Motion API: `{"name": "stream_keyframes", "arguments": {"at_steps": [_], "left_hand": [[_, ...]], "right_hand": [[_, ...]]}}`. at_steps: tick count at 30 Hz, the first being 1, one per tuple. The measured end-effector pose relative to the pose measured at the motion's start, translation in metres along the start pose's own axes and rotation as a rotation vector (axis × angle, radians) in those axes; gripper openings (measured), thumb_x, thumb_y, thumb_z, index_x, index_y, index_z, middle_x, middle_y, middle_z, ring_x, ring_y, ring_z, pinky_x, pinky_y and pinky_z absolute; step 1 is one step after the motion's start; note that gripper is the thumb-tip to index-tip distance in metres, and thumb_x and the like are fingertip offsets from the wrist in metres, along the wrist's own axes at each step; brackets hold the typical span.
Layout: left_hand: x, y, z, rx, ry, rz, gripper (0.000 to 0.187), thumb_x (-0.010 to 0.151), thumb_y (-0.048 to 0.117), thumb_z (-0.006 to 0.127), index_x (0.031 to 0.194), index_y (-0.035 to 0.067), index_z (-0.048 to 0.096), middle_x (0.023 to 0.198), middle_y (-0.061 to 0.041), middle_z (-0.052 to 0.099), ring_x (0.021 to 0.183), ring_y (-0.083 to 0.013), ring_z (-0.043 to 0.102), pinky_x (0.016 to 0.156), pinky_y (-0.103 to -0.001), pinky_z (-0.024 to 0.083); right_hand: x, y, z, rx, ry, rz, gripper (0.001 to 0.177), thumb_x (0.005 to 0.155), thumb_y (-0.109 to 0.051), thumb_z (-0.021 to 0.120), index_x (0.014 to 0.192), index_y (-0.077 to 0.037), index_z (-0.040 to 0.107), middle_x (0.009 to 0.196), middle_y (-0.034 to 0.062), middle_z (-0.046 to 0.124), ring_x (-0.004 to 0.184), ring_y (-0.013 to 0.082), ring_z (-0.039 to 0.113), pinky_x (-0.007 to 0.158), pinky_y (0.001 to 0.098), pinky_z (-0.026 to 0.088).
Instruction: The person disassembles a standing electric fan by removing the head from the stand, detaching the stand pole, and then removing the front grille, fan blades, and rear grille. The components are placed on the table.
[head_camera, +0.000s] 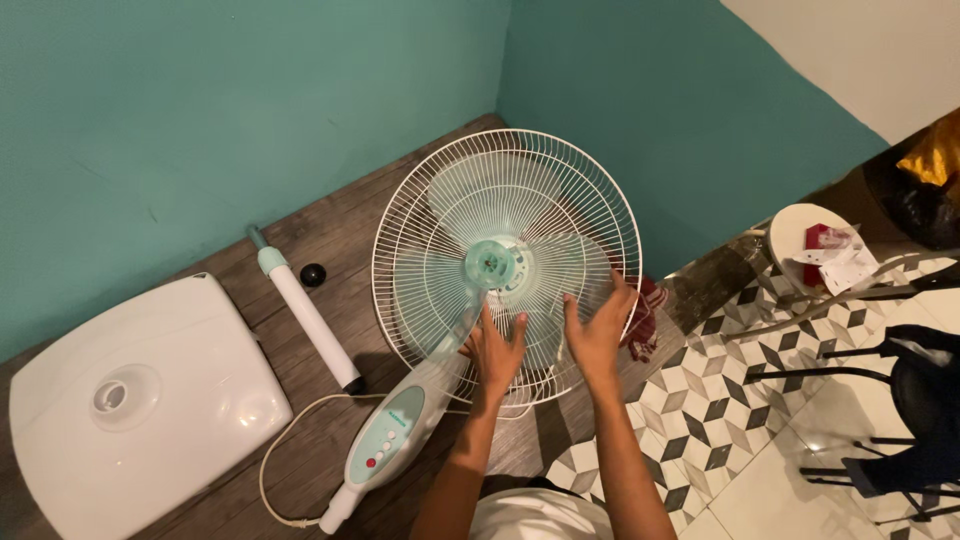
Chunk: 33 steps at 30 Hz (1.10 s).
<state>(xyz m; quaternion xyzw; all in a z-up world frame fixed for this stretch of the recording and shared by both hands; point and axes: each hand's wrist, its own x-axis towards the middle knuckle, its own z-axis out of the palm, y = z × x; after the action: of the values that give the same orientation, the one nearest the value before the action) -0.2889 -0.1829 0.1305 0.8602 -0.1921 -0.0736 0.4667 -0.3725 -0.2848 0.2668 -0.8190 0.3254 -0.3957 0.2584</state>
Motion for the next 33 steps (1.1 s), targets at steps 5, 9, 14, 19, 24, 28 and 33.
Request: {"name": "stream_keyframes", "arguments": {"at_steps": [5,9,14,19,24,28,33], "left_hand": [[-0.003,0.005,0.002,0.028,0.079,0.045,0.089,0.094,0.063,0.06,0.161,0.011,0.032,0.154,-0.034,0.027,0.146,-0.0528,0.021,0.112,-0.074,0.014],[-0.005,0.007,0.003,0.077,0.076,0.02,0.091,0.089,0.058,0.068,0.158,0.01,0.034,0.153,-0.035,0.029,0.144,-0.0539,0.021,0.109,-0.074,0.014],[-0.01,0.003,0.01,0.056,-0.016,-0.063,0.098,0.082,0.057,0.076,0.155,0.007,0.033,0.146,-0.034,0.037,0.14,-0.0533,0.029,0.109,-0.07,0.019],[-0.016,0.006,0.005,0.055,-0.144,-0.132,0.097,0.085,0.055,0.069,0.161,0.01,0.029,0.142,-0.032,0.043,0.136,-0.0498,0.038,0.114,-0.066,0.023],[-0.015,0.01,0.0,0.044,-0.122,0.028,0.09,0.091,0.053,0.065,0.158,0.004,0.029,0.157,-0.029,0.032,0.142,-0.0472,0.033,0.108,-0.069,0.02],[-0.014,0.014,-0.003,0.085,-0.13,0.093,0.093,0.09,0.056,0.065,0.157,0.002,0.03,0.162,-0.022,0.03,0.148,-0.043,0.029,0.11,-0.071,0.016],[-0.013,0.022,-0.014,0.037,-0.148,0.126,0.095,0.09,0.063,0.063,0.156,0.0,0.035,0.157,-0.024,0.038,0.143,-0.0459,0.036,0.115,-0.061,0.029]], "right_hand": [[0.006,-0.02,0.0,-0.39,0.01,-0.211,0.074,0.082,-0.023,0.083,0.14,0.003,0.045,0.139,0.0326,0.041,0.134,0.0463,0.039,0.111,0.0571,0.036],[0.03,-0.033,0.019,-0.358,-0.334,-0.312,0.066,0.081,-0.018,0.083,0.139,-0.003,0.054,0.144,0.0235,0.048,0.137,0.0402,0.047,0.118,0.0535,0.037],[0.052,-0.053,0.051,-0.425,-0.613,-0.538,0.08,0.068,-0.007,0.082,0.142,-0.007,0.052,0.139,0.0173,0.052,0.135,0.0371,0.05,0.121,0.0585,0.028],[0.058,-0.056,0.065,-0.476,-0.742,-0.581,0.094,0.061,-0.013,0.087,0.146,-0.008,0.048,0.141,0.0156,0.051,0.128,0.0375,0.051,0.111,0.0552,0.035],[0.062,-0.047,0.067,-0.519,-0.691,-0.668,0.1,0.056,-0.02,0.091,0.146,-0.01,0.049,0.138,0.013,0.054,0.118,0.0337,0.056,0.098,0.0492,0.045],[0.066,-0.042,0.068,-0.501,-0.698,-0.64,0.098,0.057,-0.022,0.092,0.145,-0.008,0.052,0.128,0.0095,0.058,0.112,0.0319,0.058,0.091,0.0482,0.047],[0.077,-0.04,0.065,-0.445,-0.772,-0.591,0.093,0.052,-0.02,0.093,0.138,-0.008,0.059,0.121,0.0059,0.06,0.11,0.0293,0.058,0.088,0.0473,0.049]]}}
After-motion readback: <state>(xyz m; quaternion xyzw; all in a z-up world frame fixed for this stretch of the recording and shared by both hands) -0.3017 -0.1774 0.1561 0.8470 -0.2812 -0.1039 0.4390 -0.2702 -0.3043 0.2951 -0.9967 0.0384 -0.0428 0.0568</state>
